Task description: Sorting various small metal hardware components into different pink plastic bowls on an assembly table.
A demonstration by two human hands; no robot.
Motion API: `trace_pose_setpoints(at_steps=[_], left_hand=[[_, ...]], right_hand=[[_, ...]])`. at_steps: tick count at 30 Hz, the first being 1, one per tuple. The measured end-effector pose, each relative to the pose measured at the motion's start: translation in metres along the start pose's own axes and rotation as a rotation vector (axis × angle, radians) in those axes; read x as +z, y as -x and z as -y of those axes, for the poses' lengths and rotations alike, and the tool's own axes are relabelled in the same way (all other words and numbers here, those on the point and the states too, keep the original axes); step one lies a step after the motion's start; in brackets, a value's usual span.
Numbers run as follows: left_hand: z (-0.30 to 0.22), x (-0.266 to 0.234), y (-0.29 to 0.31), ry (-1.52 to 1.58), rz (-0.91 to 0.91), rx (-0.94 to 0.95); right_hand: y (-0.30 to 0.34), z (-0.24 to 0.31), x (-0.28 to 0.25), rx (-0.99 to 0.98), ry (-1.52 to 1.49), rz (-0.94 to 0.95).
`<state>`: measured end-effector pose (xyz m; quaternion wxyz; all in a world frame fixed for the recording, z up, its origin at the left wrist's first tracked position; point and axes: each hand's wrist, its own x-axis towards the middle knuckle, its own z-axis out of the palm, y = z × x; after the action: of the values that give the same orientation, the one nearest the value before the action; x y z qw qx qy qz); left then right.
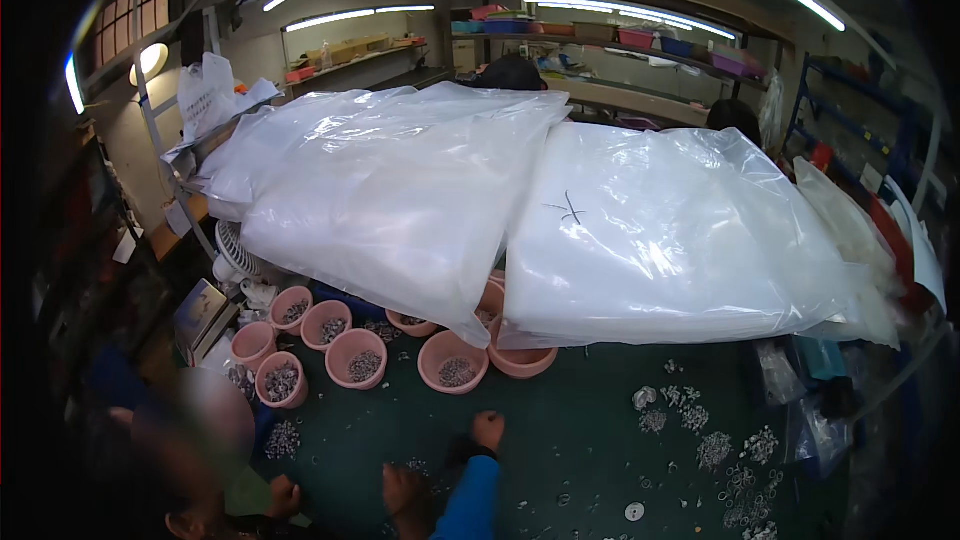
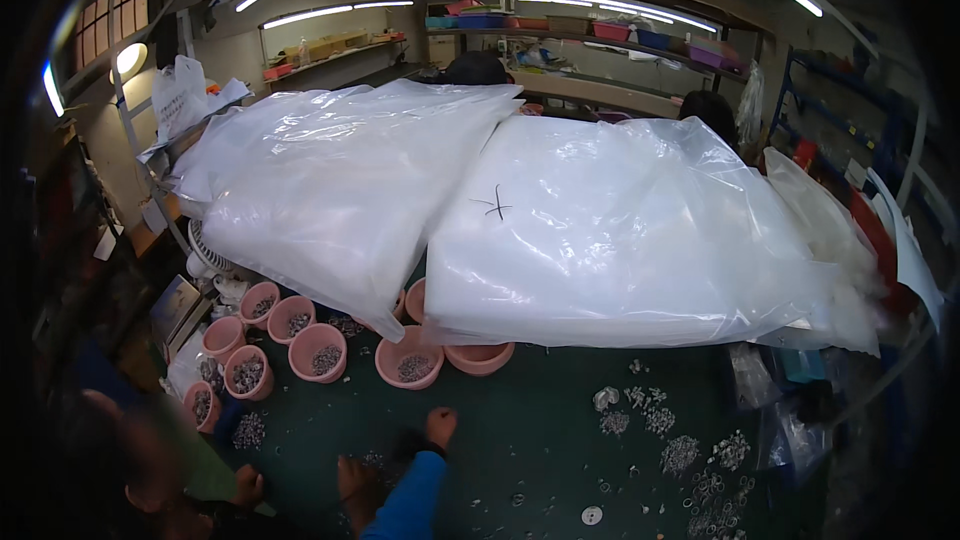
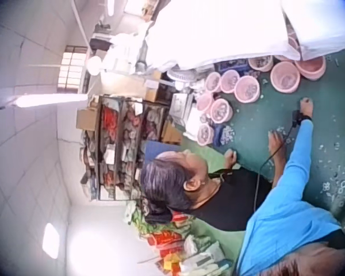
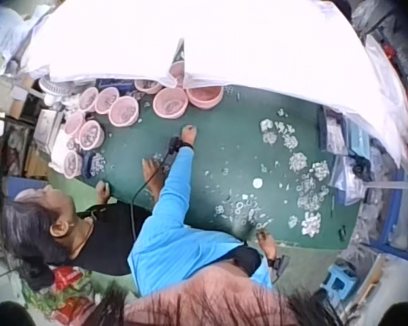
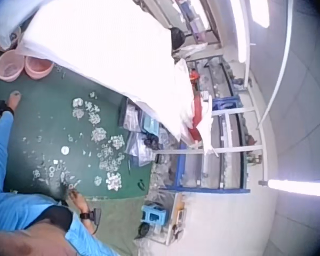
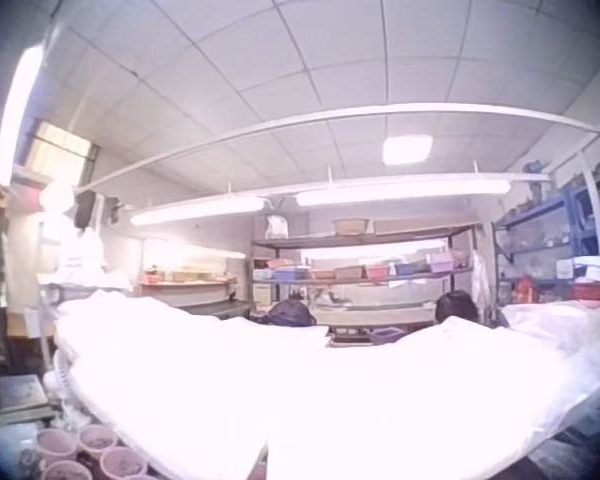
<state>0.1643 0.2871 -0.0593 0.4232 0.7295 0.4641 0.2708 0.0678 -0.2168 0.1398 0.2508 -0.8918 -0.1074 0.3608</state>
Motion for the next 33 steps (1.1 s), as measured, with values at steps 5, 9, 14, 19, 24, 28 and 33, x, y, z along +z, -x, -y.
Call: trace_pose_setpoints(at_steps=[5, 9, 14, 19, 24, 28, 33], left_hand=[[-0.039, -0.015, 0.012, 0.284, 0.053, -0.129], [-0.043, -0.036, 0.035, 0.345, -0.218, -0.142], [-0.072, -0.023, 0.125, 0.592, -0.126, -0.293], [-0.045, -0.017, 0.238, 0.555, 0.166, -0.267], [-0.009, -0.025, 0.316, -0.01, 0.182, -0.138], [-0.025, -0.045, 0.36, -0.307, 0.179, 0.106], [-0.028, -0.048, 0.373, -0.34, 0.263, 0.279]], right_hand=[[-0.005, -0.025, 0.019, 0.035, -0.021, -0.035], [-0.011, -0.015, 0.011, 0.045, 0.038, 0.033], [0.002, -0.03, 0.011, -0.02, 0.03, -0.099], [0.002, -0.07, 0.017, -0.24, -0.075, -0.213], [0.006, -0.115, -0.006, -0.054, -0.283, -0.148], [0.004, -0.137, -0.022, -0.125, -0.332, -0.14], [-0.013, -0.153, -0.025, -0.199, -0.424, 0.032]])
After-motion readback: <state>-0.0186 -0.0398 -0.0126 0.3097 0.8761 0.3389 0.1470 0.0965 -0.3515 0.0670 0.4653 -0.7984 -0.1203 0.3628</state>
